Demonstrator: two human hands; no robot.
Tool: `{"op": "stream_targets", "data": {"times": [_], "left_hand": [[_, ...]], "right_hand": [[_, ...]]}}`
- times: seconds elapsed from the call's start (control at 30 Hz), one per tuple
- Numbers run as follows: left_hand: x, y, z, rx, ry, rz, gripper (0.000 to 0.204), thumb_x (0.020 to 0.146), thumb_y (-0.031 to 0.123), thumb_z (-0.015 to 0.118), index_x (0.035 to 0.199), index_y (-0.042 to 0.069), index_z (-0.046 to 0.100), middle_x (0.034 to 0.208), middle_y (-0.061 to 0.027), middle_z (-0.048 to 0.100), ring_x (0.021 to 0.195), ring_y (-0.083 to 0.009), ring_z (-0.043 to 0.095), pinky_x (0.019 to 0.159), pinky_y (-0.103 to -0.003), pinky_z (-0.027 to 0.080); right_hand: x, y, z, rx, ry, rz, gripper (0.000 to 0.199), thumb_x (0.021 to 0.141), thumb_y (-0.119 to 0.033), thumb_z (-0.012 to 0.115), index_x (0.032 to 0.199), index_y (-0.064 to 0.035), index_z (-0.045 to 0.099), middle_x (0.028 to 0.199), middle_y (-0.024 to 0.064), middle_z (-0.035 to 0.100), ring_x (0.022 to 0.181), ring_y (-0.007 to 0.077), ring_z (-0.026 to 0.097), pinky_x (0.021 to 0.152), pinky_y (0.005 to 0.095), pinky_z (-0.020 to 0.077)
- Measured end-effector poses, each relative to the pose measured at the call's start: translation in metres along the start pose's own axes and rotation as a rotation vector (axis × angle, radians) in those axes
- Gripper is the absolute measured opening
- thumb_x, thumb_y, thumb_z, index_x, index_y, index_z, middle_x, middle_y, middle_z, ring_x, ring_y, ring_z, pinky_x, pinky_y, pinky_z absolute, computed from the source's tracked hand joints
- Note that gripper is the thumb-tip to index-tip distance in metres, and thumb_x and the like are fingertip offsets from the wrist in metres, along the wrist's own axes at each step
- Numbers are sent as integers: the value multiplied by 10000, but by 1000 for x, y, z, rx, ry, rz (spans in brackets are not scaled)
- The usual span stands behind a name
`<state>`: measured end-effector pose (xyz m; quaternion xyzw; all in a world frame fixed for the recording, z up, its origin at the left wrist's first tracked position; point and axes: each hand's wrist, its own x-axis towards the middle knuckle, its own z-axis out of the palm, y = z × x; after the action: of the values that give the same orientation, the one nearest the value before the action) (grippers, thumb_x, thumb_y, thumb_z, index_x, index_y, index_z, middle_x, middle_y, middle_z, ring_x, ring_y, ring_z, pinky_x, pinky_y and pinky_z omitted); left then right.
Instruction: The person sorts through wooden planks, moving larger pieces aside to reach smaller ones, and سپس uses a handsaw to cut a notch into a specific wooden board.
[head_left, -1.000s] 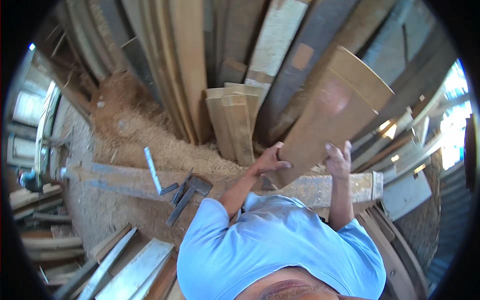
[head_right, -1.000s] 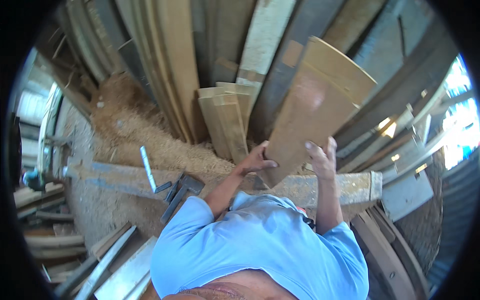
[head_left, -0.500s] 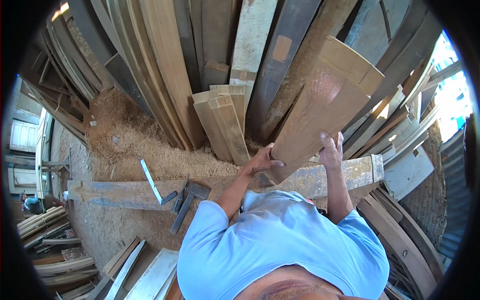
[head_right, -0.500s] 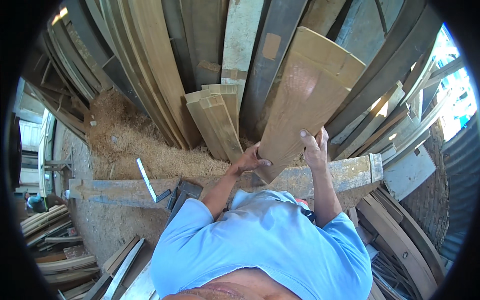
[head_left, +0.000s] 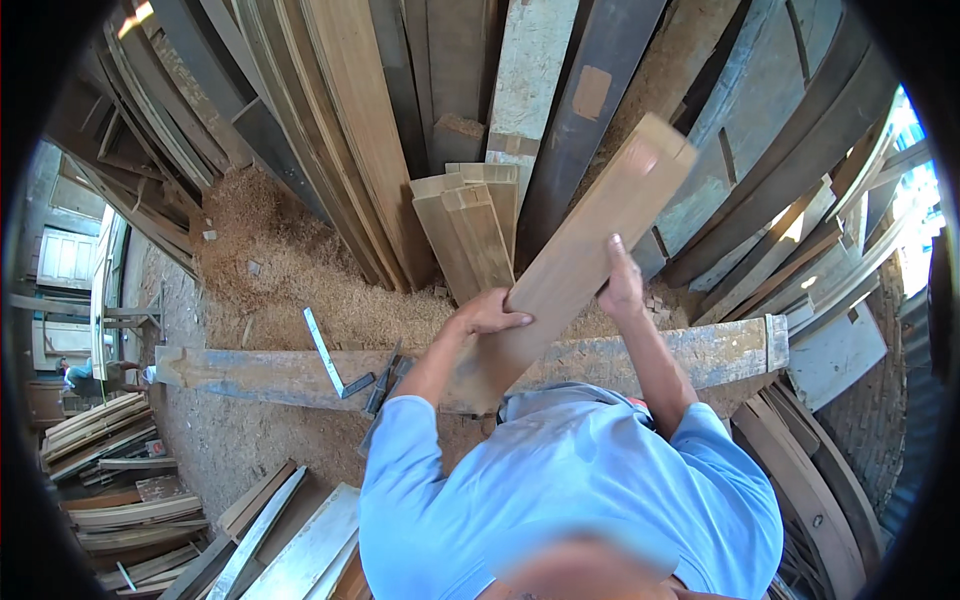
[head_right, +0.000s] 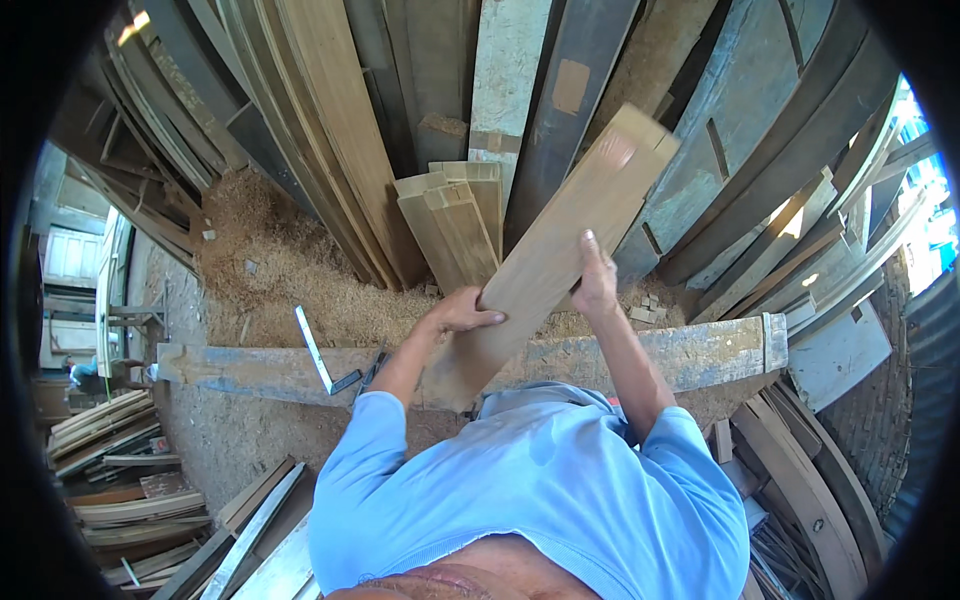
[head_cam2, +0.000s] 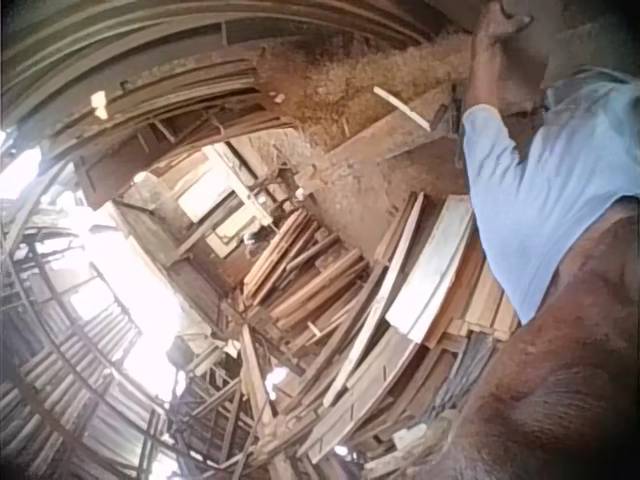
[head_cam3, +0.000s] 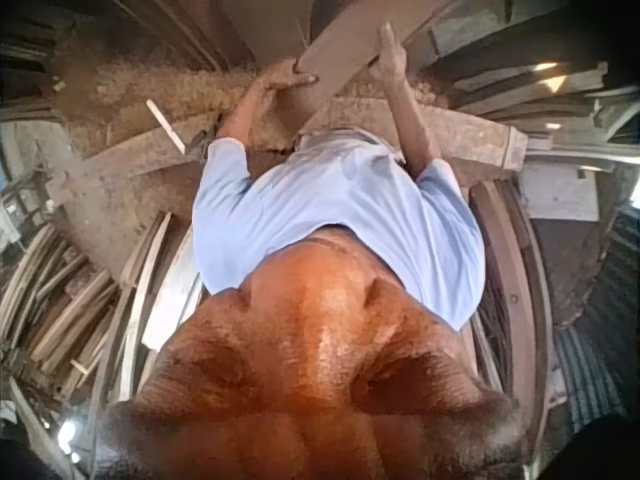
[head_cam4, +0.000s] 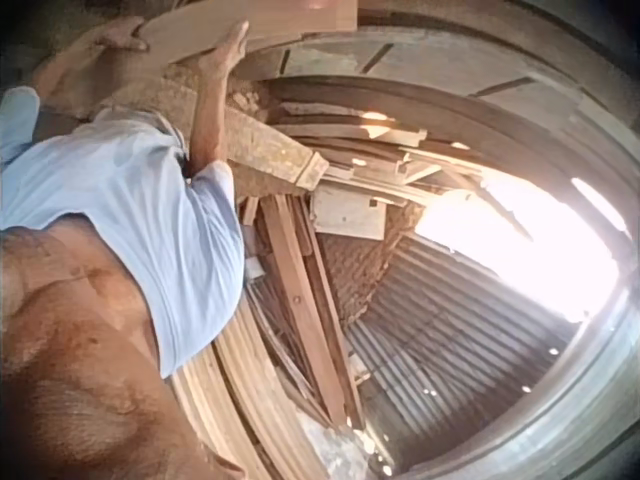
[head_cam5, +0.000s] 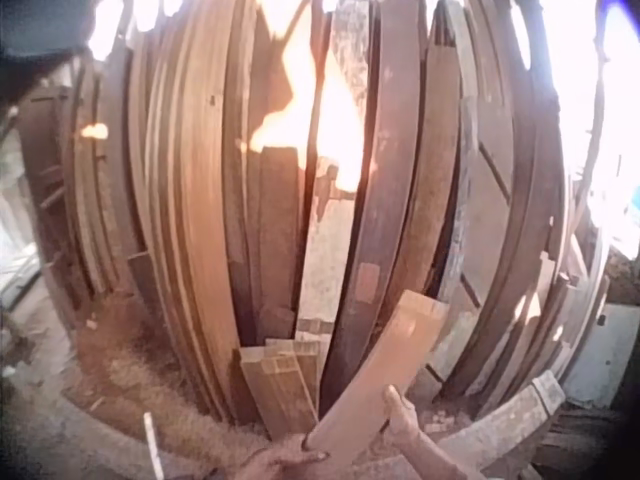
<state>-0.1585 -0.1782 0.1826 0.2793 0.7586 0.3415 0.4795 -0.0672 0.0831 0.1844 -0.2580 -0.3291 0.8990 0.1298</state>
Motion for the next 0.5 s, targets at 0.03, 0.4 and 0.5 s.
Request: {"op": "stream_targets", "data": {"times": [0.03, 0.4, 0.5], "left_hand": [[-5, -14, -4, 45, -33, -33, 783, 795, 428, 818, 1389, 2, 537, 1277, -122, 661, 1130, -205, 637, 996, -378, 499], [-41, -94, 26, -996, -336, -239, 559, 912, 299, 687, 1333, -43, 553, 1247, -164, 663, 1139, -213, 658, 950, -368, 549], [-9, -91, 23, -1004, -312, -369, 570, 912, 346, 666, 1329, -26, 555, 1207, -163, 681, 1098, -228, 674, 940, -399, 555]], "right_hand": [[-1, 12, 0, 46, 19, 84, 503, 1011, -332, 620, 1373, -2, 503, 1302, 144, 626, 1199, 309, 610, 1054, 490, 495], [15, 159, -80, -263, 301, 545, 433, 999, -244, 623, 1257, 92, 534, 1172, 198, 662, 997, 335, 702, 827, 500, 621], [6, 169, -91, -258, 239, 589, 422, 1003, -232, 611, 1241, 109, 541, 1165, 202, 664, 989, 327, 707, 825, 491, 624]]}}
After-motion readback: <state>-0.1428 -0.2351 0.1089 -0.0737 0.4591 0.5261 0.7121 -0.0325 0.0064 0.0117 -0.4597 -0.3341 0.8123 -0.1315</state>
